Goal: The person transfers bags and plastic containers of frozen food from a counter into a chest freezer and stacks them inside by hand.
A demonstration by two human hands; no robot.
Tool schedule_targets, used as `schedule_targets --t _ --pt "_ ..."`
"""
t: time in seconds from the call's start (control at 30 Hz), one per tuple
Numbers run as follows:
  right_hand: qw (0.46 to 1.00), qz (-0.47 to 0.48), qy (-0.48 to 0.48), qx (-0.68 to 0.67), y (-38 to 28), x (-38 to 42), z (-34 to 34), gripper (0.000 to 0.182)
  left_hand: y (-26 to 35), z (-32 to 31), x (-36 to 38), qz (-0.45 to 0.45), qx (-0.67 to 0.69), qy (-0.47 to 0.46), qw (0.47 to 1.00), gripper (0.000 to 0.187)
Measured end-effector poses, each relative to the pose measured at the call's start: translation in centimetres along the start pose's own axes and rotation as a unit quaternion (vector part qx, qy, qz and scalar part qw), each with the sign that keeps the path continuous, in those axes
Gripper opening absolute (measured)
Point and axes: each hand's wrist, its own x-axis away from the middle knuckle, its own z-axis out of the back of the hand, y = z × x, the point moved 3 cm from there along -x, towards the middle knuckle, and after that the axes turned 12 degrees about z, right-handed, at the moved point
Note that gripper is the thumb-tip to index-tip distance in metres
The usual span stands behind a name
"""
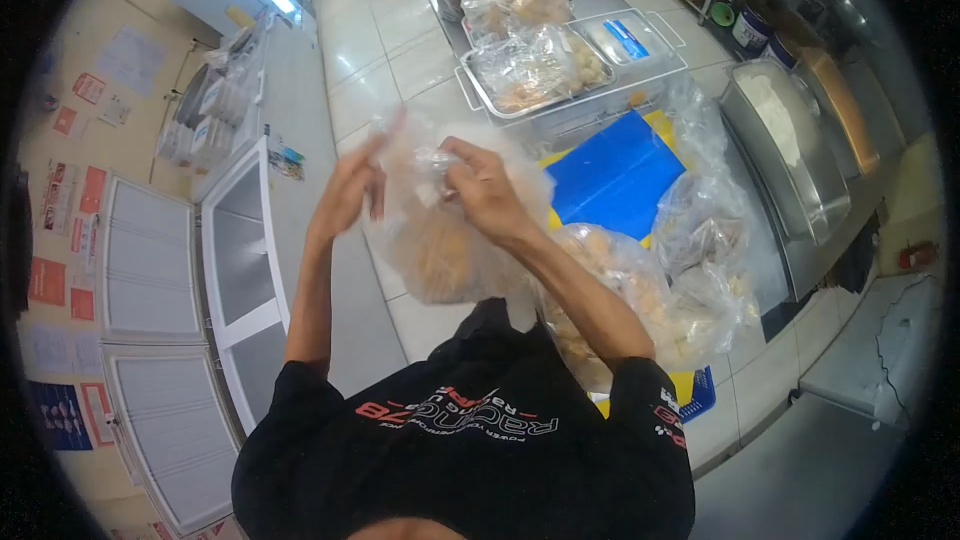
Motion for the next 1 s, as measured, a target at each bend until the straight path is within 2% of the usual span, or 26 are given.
schedule_targets --t 0.03,0.07,0.13,0.17,0.23,0.27,0.3,0.33,0.37,0.4,0.43,0.47,0.5,0.53,0.57,0.6,0.63,0.67,0.7,0.77,0.83,0.9,0.93,0.97,1.0 --pt "0.999 -0.022 0.032 -0.029 2.2 -0.3 -0.8 0.017 0.3 -0.7 1.3 -0.009 -0.087 -0.027 0.996 0.054" --pt "0.995 -0.043 0.062 -0.058 4.5 -0.7 -1.5 0.016 0.0 -1.9 2.9 -0.097 -0.254 0.066 0.960 0.058" --pt "0.994 -0.043 0.060 -0.079 9.3 -0.7 -2.9 0.018 -0.1 -3.2 6.5 -0.185 -0.311 0.157 0.919 0.062" --pt "0.991 -0.056 0.067 -0.098 11.5 -0.2 -4.1 0.021 -0.4 -3.1 8.6 -0.014 -0.209 0.122 0.970 0.062" --pt "0.990 -0.049 0.046 -0.124 14.3 1.2 -7.7 0.021 -2.0 -2.4 10.0 0.169 -0.098 0.093 0.976 0.061" --pt "0.989 -0.049 0.022 -0.135 15.6 1.9 -9.2 0.021 -3.0 -1.9 10.0 0.086 -0.124 0.183 0.971 0.060" --pt "0.966 -0.098 -0.061 -0.230 17.3 2.7 -11.0 0.024 -4.2 -1.6 10.4 0.055 -0.130 0.239 0.961 0.059" --pt "0.961 -0.119 -0.080 -0.235 18.4 3.6 -12.2 0.024 -5.3 -1.4 10.8 0.026 -0.138 0.294 0.945 0.059" --pt "0.989 0.127 -0.079 -0.004 18.4 3.6 -13.0 0.029 -6.3 -1.1 10.2 0.034 -0.260 0.240 0.935 0.061" --pt "0.957 0.252 -0.100 0.105 18.1 3.4 -14.2 0.033 -6.6 -1.4 10.2 0.043 -0.314 0.219 0.923 0.062" --pt "0.899 0.373 -0.089 0.210 17.8 3.4 -15.3 0.036 -6.8 -1.8 10.2 0.049 -0.367 0.198 0.908 0.063" --pt "0.973 0.210 -0.055 0.074 18.8 2.9 -15.6 0.043 -6.7 -3.5 10.3 0.029 -0.421 0.151 0.894 0.059" --pt "0.998 0.030 -0.017 -0.056 19.8 2.6 -16.1 0.050 -6.4 -4.7 10.7 0.007 -0.471 0.102 0.876 0.056" --pt "0.992 -0.060 -0.011 -0.111 20.1 2.5 -16.5 0.054 -5.9 -4.7 11.9 0.012 -0.462 0.121 0.878 0.056" --pt "0.975 -0.151 0.006 -0.164 20.4 2.4 -16.8 0.058 -4.9 -4.5 13.5 -0.034 -0.461 0.148 0.874 0.054" --pt "0.975 -0.143 0.034 -0.167 20.1 2.5 -17.0 0.056 -4.0 -4.0 15.2 -0.081 -0.461 0.173 0.866 0.052" --pt "0.974 -0.134 0.062 -0.169 19.6 2.6 -17.1 0.054 -3.2 -2.9 17.2 -0.128 -0.430 0.210 0.869 0.056" --pt "0.978 -0.127 0.047 -0.161 18.9 2.3 -17.3 0.054 -3.2 -1.4 19.6 -0.178 -0.400 0.246 0.865 0.060" --pt "0.981 -0.116 0.050 -0.146 18.1 2.0 -17.2 0.052 -6.1 -0.2 23.0 -0.144 -0.332 0.356 0.862 0.070" --pt "0.987 -0.096 0.037 -0.121 15.3 0.6 -17.5 0.050 -12.1 1.0 24.1 -0.118 -0.247 0.472 0.838 0.081" --pt "0.985 -0.074 0.073 -0.136 11.2 -0.2 -18.1 0.046 -18.2 1.7 22.2 -0.037 -0.004 0.613 0.789 0.087" --pt "0.993 -0.046 0.062 -0.092 9.1 -0.4 -18.2 0.045 -22.8 0.9 17.5 -0.007 0.268 0.568 0.778 0.083" --pt "0.996 -0.010 0.070 -0.062 7.8 -1.1 -18.3 0.045 -23.6 0.8 14.8 -0.007 0.392 0.530 0.752 0.081" --pt "0.992 -0.014 0.066 -0.110 6.3 -2.1 -18.5 0.034 -23.9 0.4 12.3 -0.027 0.472 0.490 0.733 0.080" --pt "0.994 -0.008 0.061 -0.095 6.0 -2.8 -17.9 0.034 -23.9 0.0 9.9 -0.040 0.539 0.444 0.715 0.078"
